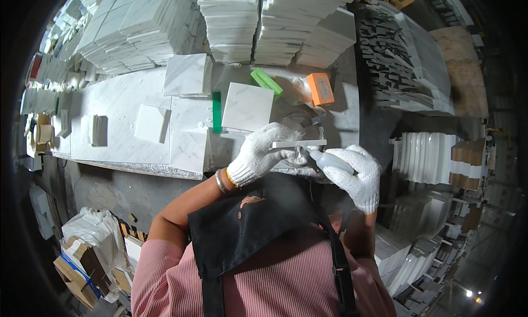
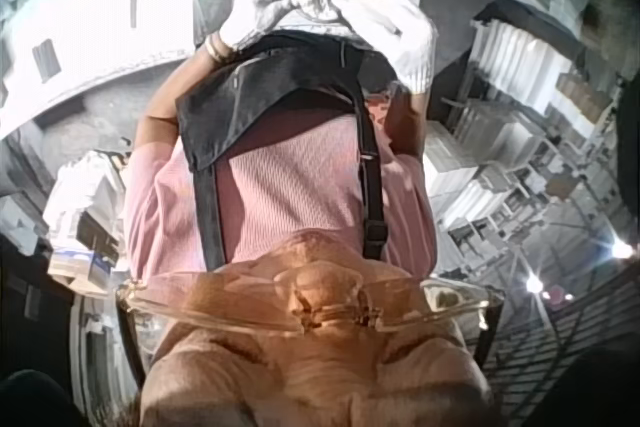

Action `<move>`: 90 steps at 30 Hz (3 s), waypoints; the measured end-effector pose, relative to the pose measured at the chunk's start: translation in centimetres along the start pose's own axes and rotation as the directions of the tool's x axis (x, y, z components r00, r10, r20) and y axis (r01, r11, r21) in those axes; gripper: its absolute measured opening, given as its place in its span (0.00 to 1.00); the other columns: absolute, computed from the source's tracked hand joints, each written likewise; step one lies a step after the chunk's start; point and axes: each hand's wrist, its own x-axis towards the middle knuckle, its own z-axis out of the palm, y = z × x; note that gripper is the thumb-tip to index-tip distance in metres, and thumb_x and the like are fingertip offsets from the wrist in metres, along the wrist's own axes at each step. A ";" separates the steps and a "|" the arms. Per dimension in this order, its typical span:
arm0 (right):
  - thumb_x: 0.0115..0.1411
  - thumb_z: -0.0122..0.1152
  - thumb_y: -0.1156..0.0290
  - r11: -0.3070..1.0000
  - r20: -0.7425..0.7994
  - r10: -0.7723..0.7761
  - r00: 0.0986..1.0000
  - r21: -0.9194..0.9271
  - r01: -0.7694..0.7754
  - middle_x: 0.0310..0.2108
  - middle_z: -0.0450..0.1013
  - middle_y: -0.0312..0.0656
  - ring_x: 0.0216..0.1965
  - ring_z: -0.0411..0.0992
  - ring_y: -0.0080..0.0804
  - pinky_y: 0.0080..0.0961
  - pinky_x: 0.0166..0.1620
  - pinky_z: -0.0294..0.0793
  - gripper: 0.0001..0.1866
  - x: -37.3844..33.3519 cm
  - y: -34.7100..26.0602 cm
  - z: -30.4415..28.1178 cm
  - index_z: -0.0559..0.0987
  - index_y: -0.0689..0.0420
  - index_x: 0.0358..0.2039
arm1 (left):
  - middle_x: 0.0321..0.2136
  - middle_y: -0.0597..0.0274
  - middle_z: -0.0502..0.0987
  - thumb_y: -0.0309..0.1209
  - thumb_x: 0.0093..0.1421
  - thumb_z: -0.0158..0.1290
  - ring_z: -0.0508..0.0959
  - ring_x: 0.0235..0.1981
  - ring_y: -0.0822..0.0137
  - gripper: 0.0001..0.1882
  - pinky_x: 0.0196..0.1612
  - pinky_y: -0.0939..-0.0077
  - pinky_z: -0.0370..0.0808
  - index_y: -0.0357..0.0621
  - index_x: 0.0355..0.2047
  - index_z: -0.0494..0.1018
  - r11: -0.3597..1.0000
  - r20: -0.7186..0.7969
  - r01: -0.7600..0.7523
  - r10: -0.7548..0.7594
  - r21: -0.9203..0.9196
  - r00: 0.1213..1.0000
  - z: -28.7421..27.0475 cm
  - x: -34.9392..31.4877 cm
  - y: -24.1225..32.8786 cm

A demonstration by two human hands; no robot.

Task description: The person smooths the edges of white rectangular tiles using a handheld tool and then rubs the tile surfaces with green and orange blocks. The person handles tiles one at a time, turning them over and working on different edges and faces.

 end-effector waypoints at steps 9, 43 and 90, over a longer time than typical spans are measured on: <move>0.46 0.73 0.74 1.000 -0.016 0.004 1.000 0.025 -0.004 0.29 0.77 0.42 0.29 0.74 0.34 0.27 0.34 0.72 0.16 -0.1 -0.1 -0.2 0.84 0.60 0.39 | 0.40 0.53 0.77 0.28 0.52 0.62 0.78 0.43 0.48 0.19 0.46 0.62 0.75 0.42 0.45 0.76 1.000 -0.006 -0.011 0.011 -0.005 1.000 -0.2 0.0 0.1; 0.58 0.62 0.74 0.734 -0.310 0.483 0.819 0.654 -0.186 0.38 0.76 0.37 0.38 0.73 0.25 0.24 0.40 0.74 0.15 -3.0 9.0 1.4 0.76 0.63 0.47 | 0.35 0.66 0.79 0.37 0.60 0.63 0.75 0.38 0.77 0.19 0.43 0.77 0.74 0.38 0.46 0.74 0.805 0.151 0.502 -0.480 -0.318 0.864 -0.7 0.6 2.4; 0.58 0.63 0.71 0.946 -0.078 0.314 0.946 0.109 -0.305 0.33 0.81 0.42 0.33 0.79 0.33 0.26 0.37 0.76 0.09 -1.4 13.9 7.8 0.83 0.57 0.39 | 0.35 0.62 0.80 0.34 0.61 0.56 0.76 0.37 0.74 0.17 0.43 0.77 0.73 0.34 0.45 0.76 0.653 0.340 0.748 -0.682 -0.116 0.648 -0.3 -0.1 0.8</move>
